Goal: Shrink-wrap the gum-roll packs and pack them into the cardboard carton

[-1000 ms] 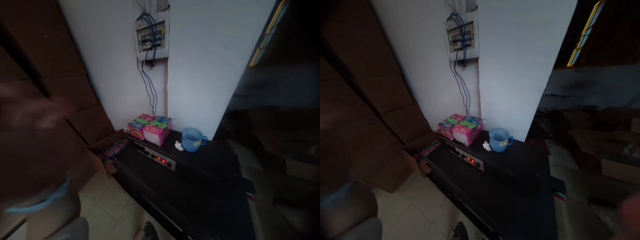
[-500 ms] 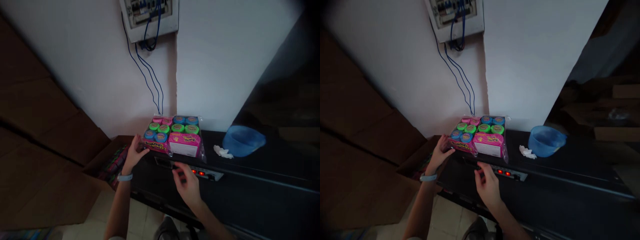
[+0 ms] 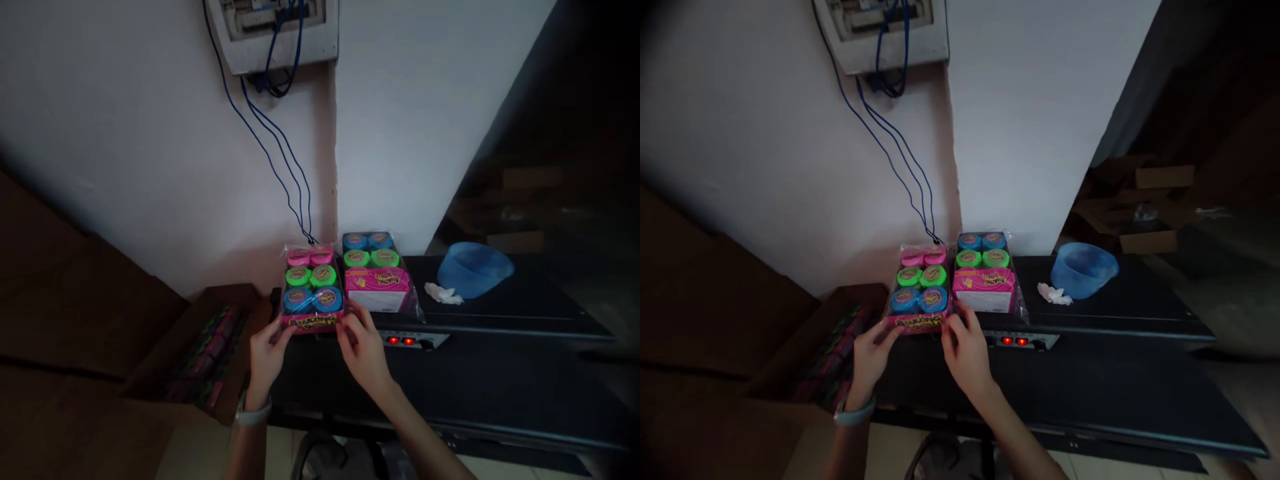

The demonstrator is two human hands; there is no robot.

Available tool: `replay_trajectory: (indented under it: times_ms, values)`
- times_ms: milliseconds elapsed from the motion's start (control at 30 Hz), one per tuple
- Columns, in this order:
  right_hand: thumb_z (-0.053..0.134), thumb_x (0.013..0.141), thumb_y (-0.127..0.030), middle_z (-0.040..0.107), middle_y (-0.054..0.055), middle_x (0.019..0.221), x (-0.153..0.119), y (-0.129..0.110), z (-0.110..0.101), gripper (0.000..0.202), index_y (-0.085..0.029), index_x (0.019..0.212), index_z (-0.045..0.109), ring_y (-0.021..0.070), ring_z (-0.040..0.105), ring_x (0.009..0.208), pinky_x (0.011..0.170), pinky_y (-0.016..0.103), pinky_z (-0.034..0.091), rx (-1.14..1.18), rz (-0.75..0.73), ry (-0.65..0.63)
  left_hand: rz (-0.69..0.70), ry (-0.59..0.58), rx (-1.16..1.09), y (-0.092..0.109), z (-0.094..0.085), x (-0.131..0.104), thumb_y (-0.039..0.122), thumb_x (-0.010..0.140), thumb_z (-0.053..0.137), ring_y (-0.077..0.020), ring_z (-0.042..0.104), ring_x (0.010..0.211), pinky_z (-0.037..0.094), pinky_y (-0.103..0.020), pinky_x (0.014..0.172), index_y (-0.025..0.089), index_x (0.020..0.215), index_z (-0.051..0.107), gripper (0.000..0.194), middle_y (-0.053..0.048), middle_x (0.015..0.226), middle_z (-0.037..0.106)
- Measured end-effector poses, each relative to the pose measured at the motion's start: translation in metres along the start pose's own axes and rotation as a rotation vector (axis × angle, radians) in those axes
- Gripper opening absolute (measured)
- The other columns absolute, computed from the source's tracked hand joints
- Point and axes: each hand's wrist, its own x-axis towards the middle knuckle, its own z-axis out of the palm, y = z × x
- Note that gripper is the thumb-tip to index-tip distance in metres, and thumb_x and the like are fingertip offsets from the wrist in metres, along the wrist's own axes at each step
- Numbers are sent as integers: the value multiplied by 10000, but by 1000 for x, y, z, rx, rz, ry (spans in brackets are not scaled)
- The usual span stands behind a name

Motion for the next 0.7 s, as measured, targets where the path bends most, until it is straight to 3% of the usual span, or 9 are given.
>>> replay_trajectory:
  times_ms: [67,167,233,367,533,600,700]
  values:
    - [474,934,-193,517,147,1361,-14,-5,1,166,-189,786,549,240,587,1175,793,270,529,130,-4,-10,2,45,35,5,-8,-17,366,732,727,-161,675,572,544,-194,539,128,802,781,254,-34,708,747]
    - [530,926,-196,420,181,1484,-36,-9,3,199,-176,729,511,201,680,1006,679,218,527,259,3,-9,31,91,63,13,-17,-45,328,750,720,-152,677,532,536,-165,515,142,753,783,197,-27,679,741]
    - [592,902,-209,443,208,1460,-48,-9,1,240,-175,691,483,190,708,905,652,207,526,283,-15,10,79,116,70,23,-20,-64,300,763,711,-156,688,534,546,-159,536,143,736,784,175,-32,685,743]
    - [607,880,-138,574,192,1335,-64,-7,-17,339,-181,604,415,194,717,912,716,195,538,286,-140,82,189,62,152,58,-22,-100,240,837,640,-143,697,554,529,-131,526,142,803,792,184,-32,717,750]
    - [593,861,-45,538,194,1363,-81,-1,-69,315,-169,614,441,172,724,909,758,169,550,320,-284,92,364,123,346,103,-10,-153,200,890,575,-97,648,461,481,-88,475,107,740,759,256,-30,630,719]
    - [588,854,-19,529,197,1364,-91,5,-97,312,-168,618,450,168,728,896,756,165,560,338,-309,88,418,143,415,115,2,-180,201,889,588,-115,684,522,504,-96,509,102,775,750,222,-53,718,748]
    - [593,836,6,503,181,1387,-114,22,-146,315,-168,610,459,222,695,1027,814,215,580,334,-343,90,444,139,478,133,26,-226,198,872,620,-136,714,596,541,-122,562,123,856,738,141,-59,788,763]
